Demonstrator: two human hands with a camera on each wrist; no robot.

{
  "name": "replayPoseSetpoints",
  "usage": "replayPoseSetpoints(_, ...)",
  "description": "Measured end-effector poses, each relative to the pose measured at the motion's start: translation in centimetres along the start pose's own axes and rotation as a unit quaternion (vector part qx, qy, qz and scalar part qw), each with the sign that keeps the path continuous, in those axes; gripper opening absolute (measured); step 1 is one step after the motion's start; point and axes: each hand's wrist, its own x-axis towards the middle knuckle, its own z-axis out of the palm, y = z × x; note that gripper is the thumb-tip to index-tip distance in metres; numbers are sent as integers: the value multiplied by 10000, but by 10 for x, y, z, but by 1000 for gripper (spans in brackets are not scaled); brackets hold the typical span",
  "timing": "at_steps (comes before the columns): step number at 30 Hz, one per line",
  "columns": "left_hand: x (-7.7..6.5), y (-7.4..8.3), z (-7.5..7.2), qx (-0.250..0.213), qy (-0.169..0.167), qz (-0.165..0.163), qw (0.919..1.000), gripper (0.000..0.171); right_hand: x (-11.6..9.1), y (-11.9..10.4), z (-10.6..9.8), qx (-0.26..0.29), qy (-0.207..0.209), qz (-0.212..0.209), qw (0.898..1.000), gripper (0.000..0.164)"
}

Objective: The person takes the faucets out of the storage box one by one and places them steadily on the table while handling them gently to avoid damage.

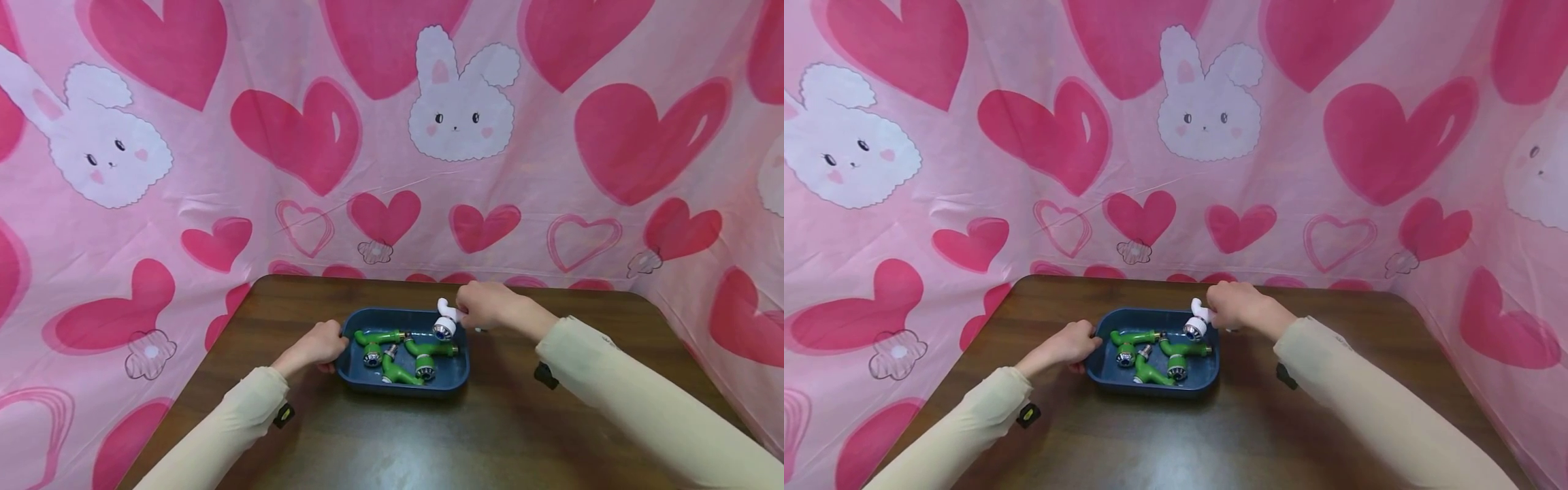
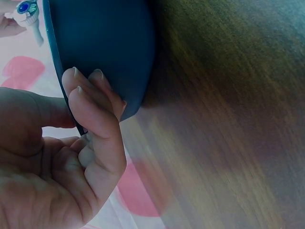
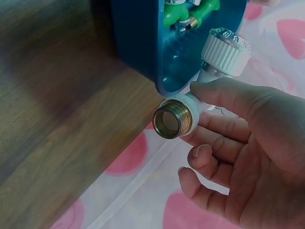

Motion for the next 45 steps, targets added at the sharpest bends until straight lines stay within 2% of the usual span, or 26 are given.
replayPoseSetpoints(1, -9, 13, -4, 3, 22, -180, 9998, 20, -1, 1, 0, 35, -8, 30, 10000, 19)
replayPoseSetpoints(6, -10, 15, -2, 106, 108, -226, 9996, 23, -4, 4, 0, 40, 11, 28, 10000, 15)
replayPoseSetpoints(16, -5, 11, 0, 179, 153, -269, 9994, 25, -9, 10, 3, 105, -53, 156, 9998, 19)
replayPoseSetpoints(34, -4, 13, -2, 181, 157, -281, 9993, 25, -17, 18, 2, 335, -47, 325, 9989, 11)
replayPoseSetpoints(37, -2, 11, -3, 84, 93, -278, 9995, 25, -19, 19, 2, 338, -37, 305, 9990, 12)
replayPoseSetpoints(38, 5, 1, -1, 57, 66, -110, 9999, 26, -19, 19, 2, 330, -26, 286, 9990, 12)
replayPoseSetpoints(41, 4, 0, -1, 40, 30, -83, 10000, 25, -20, 20, 1, 316, 4, 250, 9992, 15)
replayPoseSetpoints(44, 4, 1, -1, 45, 35, -89, 9999, 25, -21, 22, 1, 315, 38, 241, 9992, 16)
replayPoseSetpoints(45, -3, 11, -3, 61, 60, -243, 9997, 24, -22, 22, 1, 325, 42, 248, 9992, 17)
